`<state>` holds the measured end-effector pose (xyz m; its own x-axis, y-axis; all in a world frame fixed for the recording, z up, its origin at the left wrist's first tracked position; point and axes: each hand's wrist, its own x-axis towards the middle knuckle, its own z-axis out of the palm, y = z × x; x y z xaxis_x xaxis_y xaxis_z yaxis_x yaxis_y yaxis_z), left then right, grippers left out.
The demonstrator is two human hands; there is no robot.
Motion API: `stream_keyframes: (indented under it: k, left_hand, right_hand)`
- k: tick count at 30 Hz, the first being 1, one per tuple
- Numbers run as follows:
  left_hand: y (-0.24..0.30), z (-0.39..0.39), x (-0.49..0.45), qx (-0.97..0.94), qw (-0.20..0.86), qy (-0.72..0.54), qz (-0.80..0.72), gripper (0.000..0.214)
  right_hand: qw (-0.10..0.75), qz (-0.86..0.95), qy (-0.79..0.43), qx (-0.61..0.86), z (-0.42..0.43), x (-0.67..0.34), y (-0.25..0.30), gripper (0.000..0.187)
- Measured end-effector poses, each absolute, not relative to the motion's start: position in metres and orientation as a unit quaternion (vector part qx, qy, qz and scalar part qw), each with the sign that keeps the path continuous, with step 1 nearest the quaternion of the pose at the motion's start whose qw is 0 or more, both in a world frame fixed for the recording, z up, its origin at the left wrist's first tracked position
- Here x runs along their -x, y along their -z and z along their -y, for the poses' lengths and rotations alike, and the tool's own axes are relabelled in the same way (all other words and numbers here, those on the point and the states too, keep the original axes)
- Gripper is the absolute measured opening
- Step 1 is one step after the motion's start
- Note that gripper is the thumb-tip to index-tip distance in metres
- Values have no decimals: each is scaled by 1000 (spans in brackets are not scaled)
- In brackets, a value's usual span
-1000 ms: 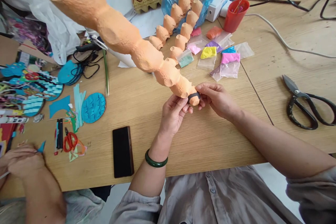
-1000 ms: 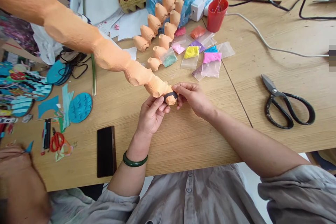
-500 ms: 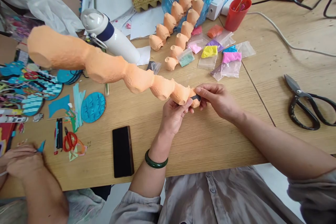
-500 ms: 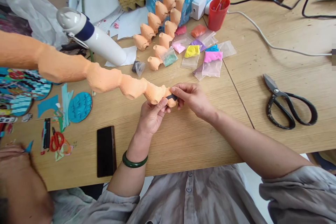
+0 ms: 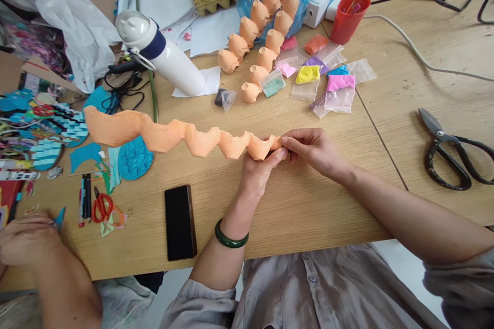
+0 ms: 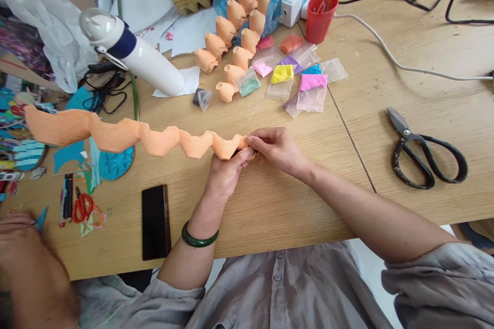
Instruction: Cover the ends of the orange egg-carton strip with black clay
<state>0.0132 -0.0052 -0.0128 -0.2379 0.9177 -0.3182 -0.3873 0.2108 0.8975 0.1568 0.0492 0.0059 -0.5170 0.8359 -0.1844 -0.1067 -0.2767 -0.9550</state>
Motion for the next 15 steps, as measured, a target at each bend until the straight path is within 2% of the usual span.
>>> stream_keyframes:
  k: [5, 8, 15]
  left_hand:
    - [13, 5, -10, -287, 575, -575, -506, 31]
    - [6, 4, -10, -262, 604, -585, -474, 35]
    - [2, 2, -9, -247, 595, -610, -462, 38]
  right_hand:
    - [344, 476, -718, 372, -51, -157, -5, 45]
    - [360, 446, -726, 380, -53, -158, -1, 49]
    - [351, 406, -777, 329, -56, -158, 3, 50]
